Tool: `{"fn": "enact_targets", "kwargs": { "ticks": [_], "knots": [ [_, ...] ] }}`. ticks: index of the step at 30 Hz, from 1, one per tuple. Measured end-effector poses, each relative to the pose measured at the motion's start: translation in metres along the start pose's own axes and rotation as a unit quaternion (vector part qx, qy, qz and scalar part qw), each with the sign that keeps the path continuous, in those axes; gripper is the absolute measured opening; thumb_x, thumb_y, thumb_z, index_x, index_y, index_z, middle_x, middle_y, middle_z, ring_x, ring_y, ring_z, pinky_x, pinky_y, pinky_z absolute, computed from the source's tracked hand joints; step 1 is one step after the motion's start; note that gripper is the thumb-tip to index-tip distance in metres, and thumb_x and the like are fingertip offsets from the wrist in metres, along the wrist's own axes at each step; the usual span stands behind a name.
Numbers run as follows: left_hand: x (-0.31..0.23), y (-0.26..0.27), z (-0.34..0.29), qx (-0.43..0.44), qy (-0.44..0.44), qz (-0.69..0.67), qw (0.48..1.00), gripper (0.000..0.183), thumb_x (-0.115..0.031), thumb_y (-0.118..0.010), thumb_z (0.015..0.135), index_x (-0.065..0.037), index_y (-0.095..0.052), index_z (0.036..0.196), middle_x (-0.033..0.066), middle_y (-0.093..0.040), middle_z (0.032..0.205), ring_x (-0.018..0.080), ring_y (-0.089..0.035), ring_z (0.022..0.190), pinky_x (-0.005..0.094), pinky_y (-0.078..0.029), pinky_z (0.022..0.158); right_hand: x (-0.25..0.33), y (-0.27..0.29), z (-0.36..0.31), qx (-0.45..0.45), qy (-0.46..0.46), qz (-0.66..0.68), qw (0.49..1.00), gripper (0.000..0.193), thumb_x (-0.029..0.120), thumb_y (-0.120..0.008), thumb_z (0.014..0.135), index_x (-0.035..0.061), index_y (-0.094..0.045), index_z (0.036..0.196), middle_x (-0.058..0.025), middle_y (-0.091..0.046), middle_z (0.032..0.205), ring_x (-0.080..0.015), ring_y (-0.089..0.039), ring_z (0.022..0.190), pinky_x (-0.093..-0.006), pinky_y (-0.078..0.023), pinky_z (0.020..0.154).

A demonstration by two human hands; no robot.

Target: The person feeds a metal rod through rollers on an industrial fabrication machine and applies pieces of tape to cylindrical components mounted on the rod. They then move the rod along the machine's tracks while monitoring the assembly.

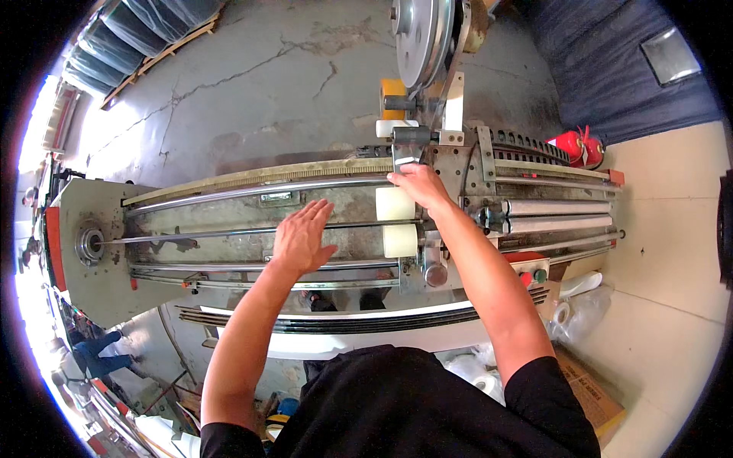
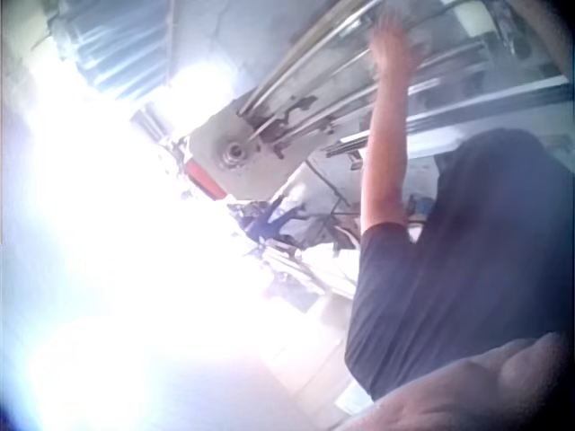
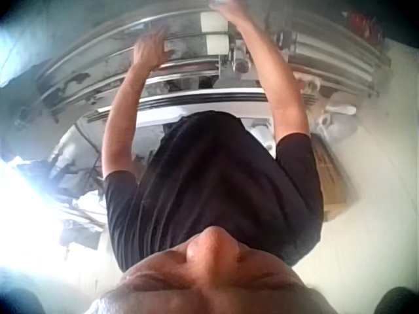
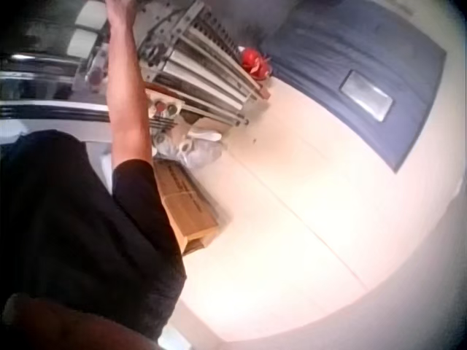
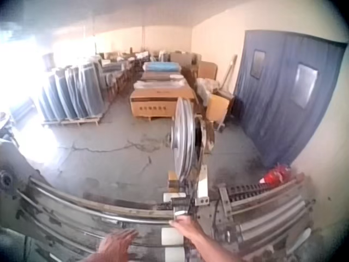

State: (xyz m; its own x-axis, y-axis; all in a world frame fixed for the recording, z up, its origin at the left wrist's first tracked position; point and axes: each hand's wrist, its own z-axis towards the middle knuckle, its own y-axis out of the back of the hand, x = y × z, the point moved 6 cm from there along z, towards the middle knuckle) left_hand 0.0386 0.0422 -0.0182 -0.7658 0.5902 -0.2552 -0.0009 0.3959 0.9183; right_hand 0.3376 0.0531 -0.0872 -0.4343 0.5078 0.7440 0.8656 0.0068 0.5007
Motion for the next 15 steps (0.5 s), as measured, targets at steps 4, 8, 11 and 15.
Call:
{"fn": "enact_targets", "kwargs": {
  "ticks": [4,8,11,15],
  "knots": [
    [-0.044,-0.008,0.015,-0.024,-0.045,-0.009,0.999,0.101,-0.034,-0.088,0.085,-0.007,-0.036,0.167,0.0165,-0.048,0.169,0.0314,-0.042,0.159,0.0466,-0.035,0.13,-0.007,0.007,0.003,-0.03,-0.005,-0.044,0.999,0.068,0.056,-0.08,0.09,0.0053,-0.076,0.135,-0.0199,-0.08,0.124,-0.0336,-0.077,0.116,-0.0419,-0.057,0.1],
    [-0.076,-0.011,0.023,-0.034,-0.06,-0.001,0.998,0.096,-0.029,-0.088,0.086,-0.005,-0.038,0.163,0.0172,-0.052,0.164,0.0319,-0.046,0.156,0.0455,-0.035,0.13,-0.012,0.004,0.006,-0.046,-0.018,-0.049,0.998,0.071,0.057,-0.08,0.089,0.005,-0.075,0.137,-0.0201,-0.079,0.128,-0.0338,-0.075,0.121,-0.0424,-0.056,0.103],
    [-0.086,-0.011,0.028,-0.04,-0.073,-0.01,0.996,0.092,-0.027,-0.088,0.085,-0.002,-0.041,0.159,0.0181,-0.056,0.159,0.0329,-0.05,0.151,0.0453,-0.038,0.128,-0.006,0.004,0.001,-0.102,-0.006,-0.063,0.993,0.056,0.048,-0.078,0.095,0.003,-0.078,0.129,-0.0178,-0.082,0.113,-0.0293,-0.079,0.105,-0.0411,-0.059,0.094],
    [-0.09,-0.012,0.029,-0.063,-0.088,-0.01,0.994,0.088,-0.024,-0.088,0.083,0.001,-0.044,0.155,0.0185,-0.061,0.15,0.0327,-0.056,0.144,0.0447,-0.042,0.122,0.004,0.023,-0.012,-0.119,-0.011,0.089,0.989,0.031,0.031,-0.067,0.107,0.0025,-0.078,0.101,-0.0038,-0.076,0.078,-0.0145,-0.07,0.069,-0.0347,-0.055,0.068]
  ]
}}
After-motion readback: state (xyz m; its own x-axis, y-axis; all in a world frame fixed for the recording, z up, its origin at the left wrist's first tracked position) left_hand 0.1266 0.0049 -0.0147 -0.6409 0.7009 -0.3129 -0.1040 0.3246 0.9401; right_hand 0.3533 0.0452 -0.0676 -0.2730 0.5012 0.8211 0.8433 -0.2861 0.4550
